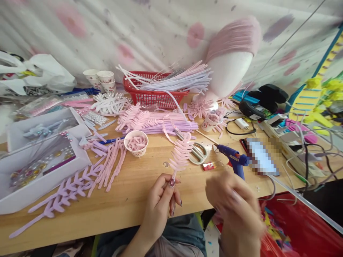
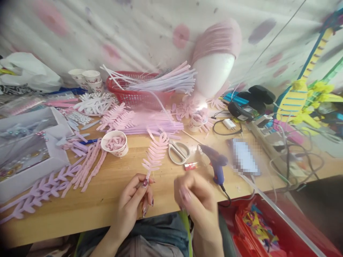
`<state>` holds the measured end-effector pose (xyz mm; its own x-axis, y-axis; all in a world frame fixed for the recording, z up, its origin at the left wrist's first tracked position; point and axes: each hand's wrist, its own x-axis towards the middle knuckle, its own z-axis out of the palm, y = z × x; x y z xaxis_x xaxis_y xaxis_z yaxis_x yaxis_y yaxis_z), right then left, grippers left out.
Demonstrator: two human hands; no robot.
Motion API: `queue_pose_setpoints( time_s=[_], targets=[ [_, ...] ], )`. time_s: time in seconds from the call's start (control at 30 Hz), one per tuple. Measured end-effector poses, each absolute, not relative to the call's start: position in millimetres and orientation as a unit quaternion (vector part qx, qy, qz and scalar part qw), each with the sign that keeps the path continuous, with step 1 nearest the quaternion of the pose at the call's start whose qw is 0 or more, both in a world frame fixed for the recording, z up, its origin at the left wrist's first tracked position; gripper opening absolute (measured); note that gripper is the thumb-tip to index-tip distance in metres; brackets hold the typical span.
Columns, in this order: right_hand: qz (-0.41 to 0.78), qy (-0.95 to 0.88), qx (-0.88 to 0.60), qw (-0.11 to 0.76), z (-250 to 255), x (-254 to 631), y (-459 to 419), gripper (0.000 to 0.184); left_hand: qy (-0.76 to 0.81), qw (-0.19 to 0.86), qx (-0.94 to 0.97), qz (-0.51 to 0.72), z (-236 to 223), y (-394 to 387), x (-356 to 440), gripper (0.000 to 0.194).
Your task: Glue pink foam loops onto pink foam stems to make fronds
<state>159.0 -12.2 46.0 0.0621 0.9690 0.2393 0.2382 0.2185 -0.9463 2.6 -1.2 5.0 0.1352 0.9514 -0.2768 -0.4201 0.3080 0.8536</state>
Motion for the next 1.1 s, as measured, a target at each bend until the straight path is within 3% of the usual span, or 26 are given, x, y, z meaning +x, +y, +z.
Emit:
queue_pose_setpoints(
  time_s=[0.27,0.6,1.1],
  targets=[
    [0.488,-0.500,-0.492,0.519,21,139,25,0.023,0.425,0.682,0.330,0.496,3,-1,1,0.036],
    [0.457,-0.504,-0.514,0.522,22,137,28,0.025,0.430,0.673,0.357,0.485,6,-2,-1,0.036],
    [0.451,-0.567,-0.516,0.457,29,157,36,0.030,0.445,0.662,0.353,0.489,13,-3,0,0.033]
  ],
)
